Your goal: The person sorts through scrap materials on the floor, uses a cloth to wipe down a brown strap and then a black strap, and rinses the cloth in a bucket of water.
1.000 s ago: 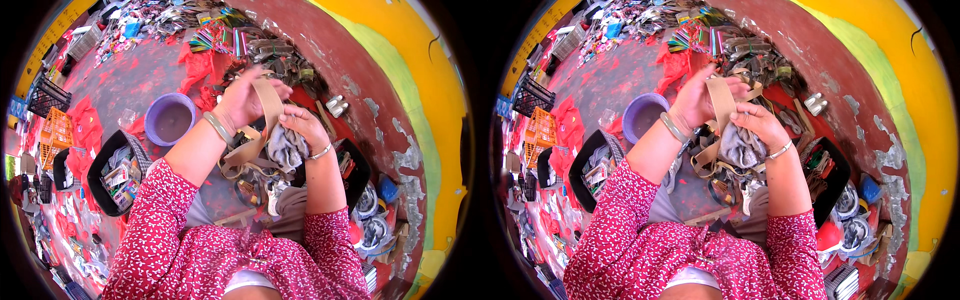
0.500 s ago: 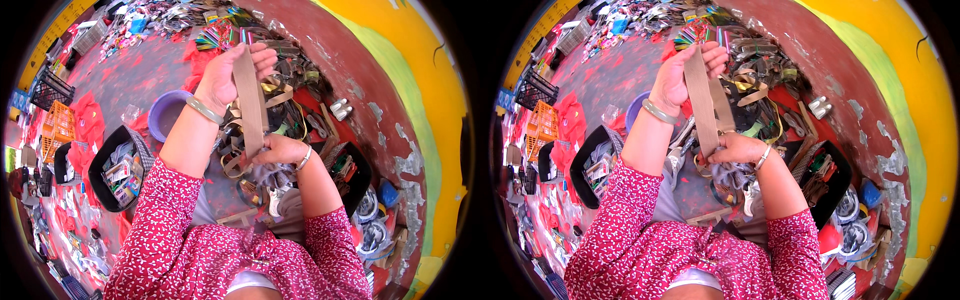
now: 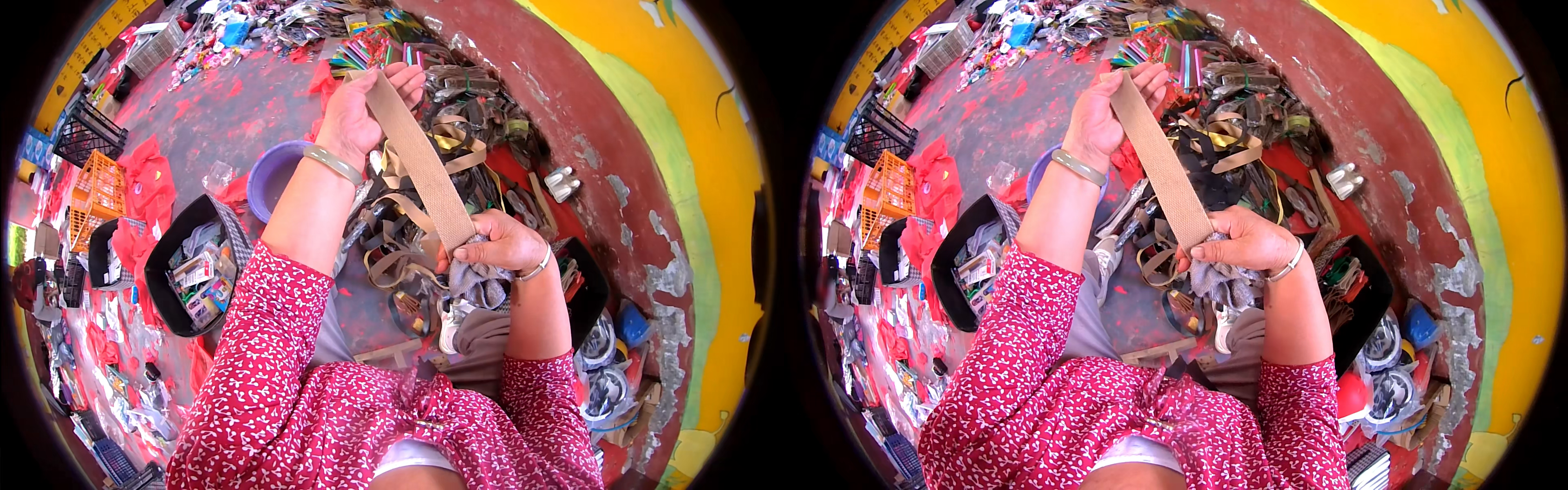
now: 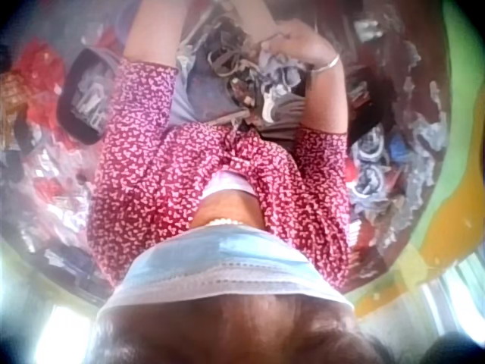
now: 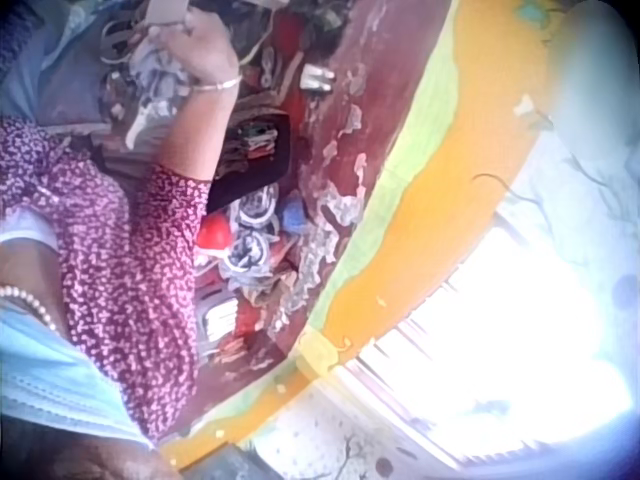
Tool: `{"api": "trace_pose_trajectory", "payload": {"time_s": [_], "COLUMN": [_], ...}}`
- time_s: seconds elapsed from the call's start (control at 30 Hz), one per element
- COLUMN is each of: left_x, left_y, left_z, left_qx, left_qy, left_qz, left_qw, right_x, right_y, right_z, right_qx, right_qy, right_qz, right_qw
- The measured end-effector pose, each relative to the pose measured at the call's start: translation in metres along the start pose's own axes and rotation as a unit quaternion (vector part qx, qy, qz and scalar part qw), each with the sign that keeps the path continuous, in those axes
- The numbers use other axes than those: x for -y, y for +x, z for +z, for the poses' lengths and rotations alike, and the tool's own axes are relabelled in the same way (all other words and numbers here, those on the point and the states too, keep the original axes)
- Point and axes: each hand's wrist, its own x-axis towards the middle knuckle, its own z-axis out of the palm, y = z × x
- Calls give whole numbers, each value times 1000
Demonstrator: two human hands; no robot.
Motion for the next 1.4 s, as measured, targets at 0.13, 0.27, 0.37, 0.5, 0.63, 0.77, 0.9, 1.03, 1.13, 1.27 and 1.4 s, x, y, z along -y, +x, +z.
{"api": "trace_pose_trajectory", "payload": {"time_s": [0.13, 0.27, 0.37, 0.5, 0.63, 0.77, 0.9, 1.03, 1.13, 1.27, 1.4], "left_x": [-4, -15, 3, 36, 67, 77, 71, 72, 83, 88, 97], "left_y": [8, 20, 16, 1, -17, -31, -30, -25, -33, -49, -52], "left_z": [-8, -35, -21, 0, 20, 29, 30, 30, 33, 51, 43], "left_qx": [1, 41, -6, -35, -13, 42, 82, 95, 79, 99, 45], "left_qy": [-43, -104, -82, -26, -29, -21, 2, 106, 103, -72, -160], "left_qz": [3, -11, -39, -81, -124, -123, -106, -34, -75, -129, -140], "left_qw": [999, 994, 996, 996, 992, 991, 991, 989, 989, 984, 976], "right_x": [-2, -9, -12, -9, -10, -25, -19, -2, 30, 11, 10], "right_y": [-7, -16, -16, -9, -6, -2, -8, -25, -7, 35, 48], "right_z": [-3, -10, -9, -7, -10, -19, -29, -44, 0, 17, 10], "right_qx": [-14, -44, -67, -103, -142, -168, -304, -598, -613, -423, -462], "right_qy": [-79, 10, 69, 79, 79, -1, -146, 56, -80, -561, -462], "right_qz": [-12, -5, -32, -38, -15, 32, 79, -145, -330, -282, -326], "right_qw": [997, 999, 995, 991, 987, 985, 938, 786, 714, 654, 683]}}
